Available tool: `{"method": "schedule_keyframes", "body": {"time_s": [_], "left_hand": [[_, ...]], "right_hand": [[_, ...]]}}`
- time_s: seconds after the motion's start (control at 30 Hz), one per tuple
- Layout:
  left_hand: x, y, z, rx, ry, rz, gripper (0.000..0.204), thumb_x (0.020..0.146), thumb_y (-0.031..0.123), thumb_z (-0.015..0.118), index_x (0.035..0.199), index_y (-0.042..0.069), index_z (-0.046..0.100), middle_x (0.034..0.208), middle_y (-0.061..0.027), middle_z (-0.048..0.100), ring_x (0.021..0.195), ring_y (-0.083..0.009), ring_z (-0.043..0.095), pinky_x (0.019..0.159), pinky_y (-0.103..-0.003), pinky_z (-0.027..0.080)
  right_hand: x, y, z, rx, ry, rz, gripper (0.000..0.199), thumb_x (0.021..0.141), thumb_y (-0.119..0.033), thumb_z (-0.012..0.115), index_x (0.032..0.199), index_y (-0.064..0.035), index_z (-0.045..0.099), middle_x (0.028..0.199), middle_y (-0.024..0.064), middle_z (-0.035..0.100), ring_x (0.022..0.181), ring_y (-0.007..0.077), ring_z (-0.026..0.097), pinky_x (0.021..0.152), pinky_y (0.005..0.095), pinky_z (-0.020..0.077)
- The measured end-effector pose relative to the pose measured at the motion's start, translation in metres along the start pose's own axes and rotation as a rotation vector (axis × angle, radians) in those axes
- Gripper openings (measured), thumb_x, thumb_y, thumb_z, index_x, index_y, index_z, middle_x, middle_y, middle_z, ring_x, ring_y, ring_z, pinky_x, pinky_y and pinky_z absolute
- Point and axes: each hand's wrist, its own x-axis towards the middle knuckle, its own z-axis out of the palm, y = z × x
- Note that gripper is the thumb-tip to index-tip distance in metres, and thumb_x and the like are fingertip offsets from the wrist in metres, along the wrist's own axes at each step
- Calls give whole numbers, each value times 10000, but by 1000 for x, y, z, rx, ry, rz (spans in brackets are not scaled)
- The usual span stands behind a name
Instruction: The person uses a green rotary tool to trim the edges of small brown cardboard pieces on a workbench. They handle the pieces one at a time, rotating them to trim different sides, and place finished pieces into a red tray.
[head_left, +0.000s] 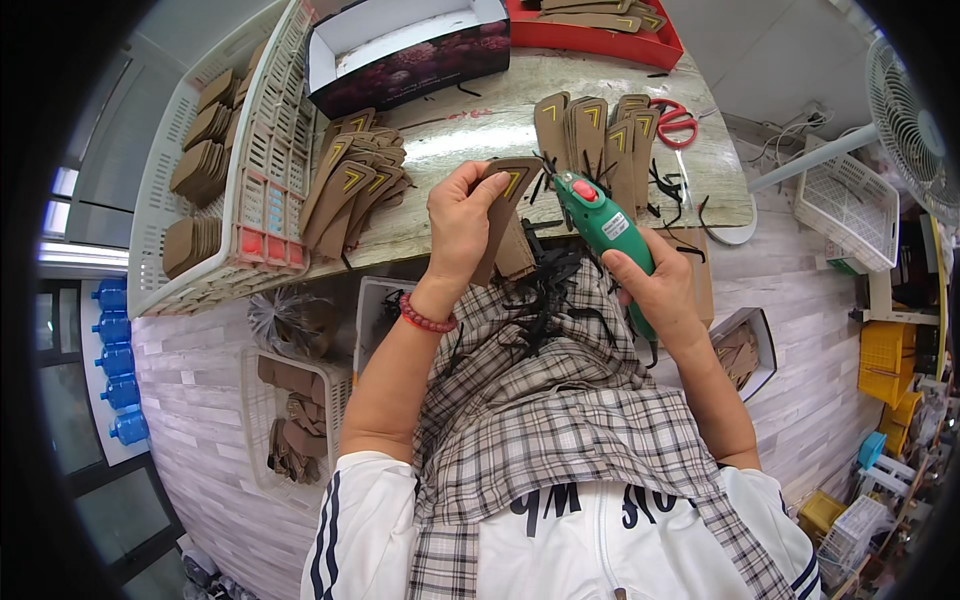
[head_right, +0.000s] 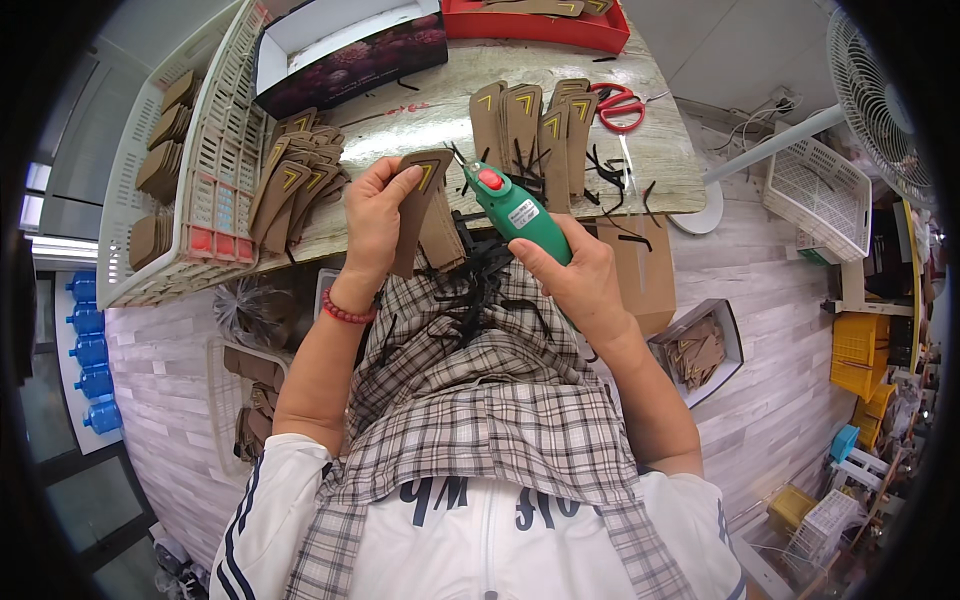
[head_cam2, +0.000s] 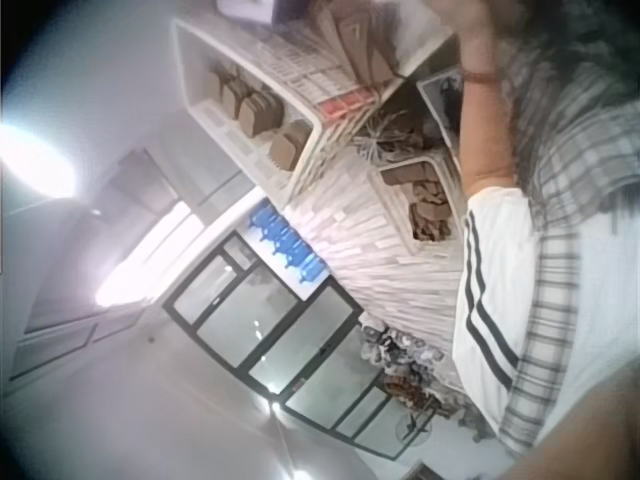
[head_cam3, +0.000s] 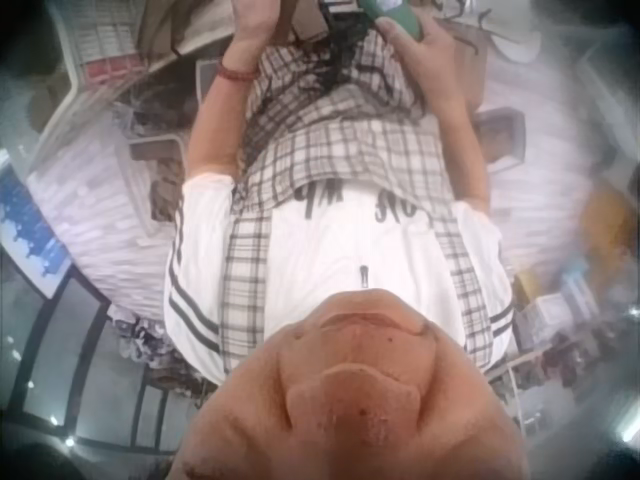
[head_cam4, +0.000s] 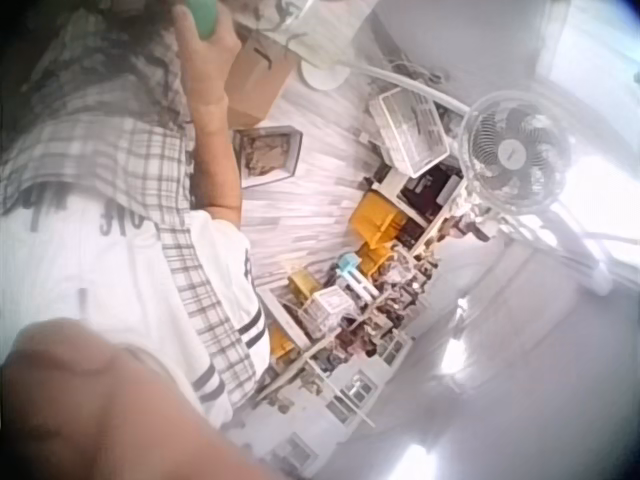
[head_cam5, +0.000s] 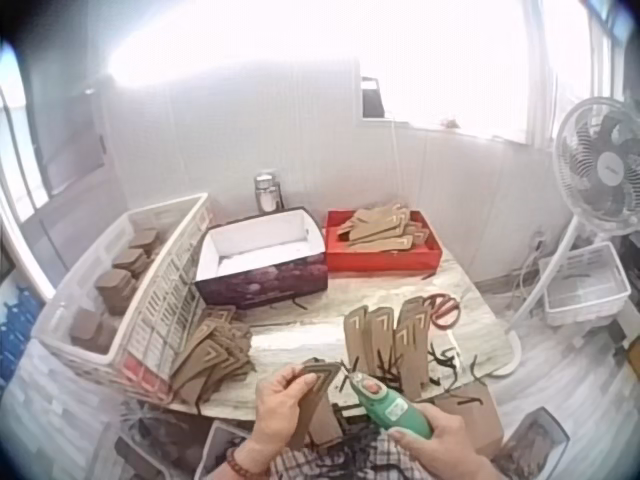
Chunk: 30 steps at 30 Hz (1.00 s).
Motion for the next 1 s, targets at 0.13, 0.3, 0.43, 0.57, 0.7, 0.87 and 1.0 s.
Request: {"method": "schedule_keyframes", "body": {"time_s": [0.13,0.3,0.43,0.57,0.7,0.87,1.0], "left_hand": [[2,3,-3,51,-27,2,115,918,98,630,904,-9,671,745,34,622,652,-26,520,582,-204,434],[7,10,-10,146,-107,23,113,898,92,636,883,-15,669,733,36,614,652,-30,508,589,-212,427],[14,16,-23,234,-206,23,107,877,83,644,868,-22,666,737,27,613,672,-36,506,614,-218,426],[21,32,-39,483,-308,95,133,854,102,667,879,-29,667,796,-13,636,732,-81,550,674,-239,442],[36,57,-68,732,-288,220,119,841,76,674,906,-23,673,843,-2,625,801,-76,562,726,-229,447],[56,97,-126,1473,120,719,244,820,106,682,1053,34,682,933,-100,644,957,-240,567,852,-358,435],[29,35,-77,1389,115,763,422,764,167,746,1151,38,639,1011,-135,615,989,-311,537,878,-426,414]], "right_hand": [[0,3,1,-14,4,-21,350,852,-262,755,1059,-2,649,636,-15,560,517,44,506,463,227,403],[1,5,-2,-14,-20,-22,366,847,-271,760,1065,0,647,639,-14,563,514,52,514,461,233,409],[3,6,-7,-16,-80,-25,384,837,-278,767,1076,-2,647,658,3,588,527,60,532,474,234,422],[7,-2,-4,-109,-109,-70,410,827,-296,776,1094,-11,650,707,26,618,577,65,552,515,235,440],[12,6,5,-93,-115,-88,427,824,-306,776,1111,-15,652,740,29,627,617,69,556,550,242,447],[3,20,2,-6,-69,27,404,832,-280,767,1107,-8,651,713,9,612,575,57,542,502,235,442],[-1,28,4,16,-16,35,377,837,-262,765,1089,-5,653,668,-1,587,535,48,528,459,230,429]]}}
